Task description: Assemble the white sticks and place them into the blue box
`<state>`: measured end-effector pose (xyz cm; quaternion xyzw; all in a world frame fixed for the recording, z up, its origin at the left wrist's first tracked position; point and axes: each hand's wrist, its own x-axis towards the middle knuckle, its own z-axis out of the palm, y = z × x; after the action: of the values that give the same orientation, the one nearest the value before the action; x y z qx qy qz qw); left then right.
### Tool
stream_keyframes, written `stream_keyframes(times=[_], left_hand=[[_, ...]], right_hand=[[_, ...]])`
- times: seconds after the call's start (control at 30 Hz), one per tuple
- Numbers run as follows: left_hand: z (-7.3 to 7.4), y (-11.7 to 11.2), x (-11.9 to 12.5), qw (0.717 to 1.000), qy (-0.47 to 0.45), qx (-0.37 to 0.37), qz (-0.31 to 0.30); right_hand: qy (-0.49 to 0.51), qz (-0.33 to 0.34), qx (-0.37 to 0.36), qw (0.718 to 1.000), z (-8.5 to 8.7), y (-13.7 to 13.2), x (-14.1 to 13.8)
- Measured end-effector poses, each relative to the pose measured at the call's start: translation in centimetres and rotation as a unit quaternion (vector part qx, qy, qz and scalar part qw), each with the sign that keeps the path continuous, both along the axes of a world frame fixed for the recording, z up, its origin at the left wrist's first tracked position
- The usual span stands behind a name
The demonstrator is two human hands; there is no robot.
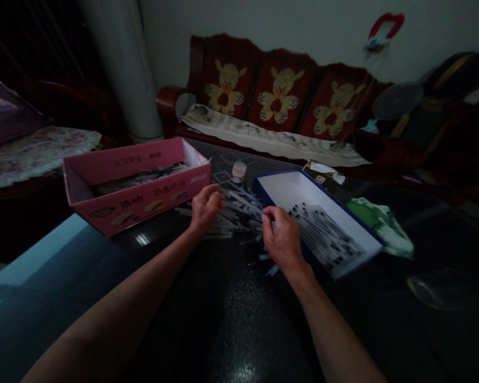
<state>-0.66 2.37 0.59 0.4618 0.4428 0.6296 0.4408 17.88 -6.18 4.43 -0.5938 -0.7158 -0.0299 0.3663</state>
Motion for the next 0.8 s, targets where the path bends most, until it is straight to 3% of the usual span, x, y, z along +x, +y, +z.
stream_keyframes(times=[0.1, 0.17, 0.33, 0.47, 0.63, 0.8], left_hand=[[0.7, -0.5, 0.2, 0.990, -0.060, -0.056, -0.118], [1.1, -0.8, 0.3, 0.979, -0.100, -0.071, -0.163], [1.9, -0.8, 0.2, 0.954, -0.204, -0.122, -0.183], [2.4, -0.5, -0.1, 0.939, -0.268, -0.132, -0.171], [2.4, -0.6, -0.2, 0.950, -0.211, -0.114, -0.200], [2.3, -1.0, 0.1, 0.956, -0.167, -0.093, -0.224]], right_hand=[[0.028, 0.016, -0.001, 0.999, -0.3, -0.3, -0.9], [0.039, 0.038, -0.017, 0.998, -0.6, -0.4, -1.5], [0.069, 0.124, -0.067, 0.988, -1.4, -0.4, -2.2], [-0.009, 0.161, -0.123, 0.979, -1.9, -0.4, -1.8], [-0.166, 0.161, -0.179, 0.956, -2.2, -0.7, -1.7], [-0.215, 0.160, -0.180, 0.947, -2.4, -0.9, -2.0]])
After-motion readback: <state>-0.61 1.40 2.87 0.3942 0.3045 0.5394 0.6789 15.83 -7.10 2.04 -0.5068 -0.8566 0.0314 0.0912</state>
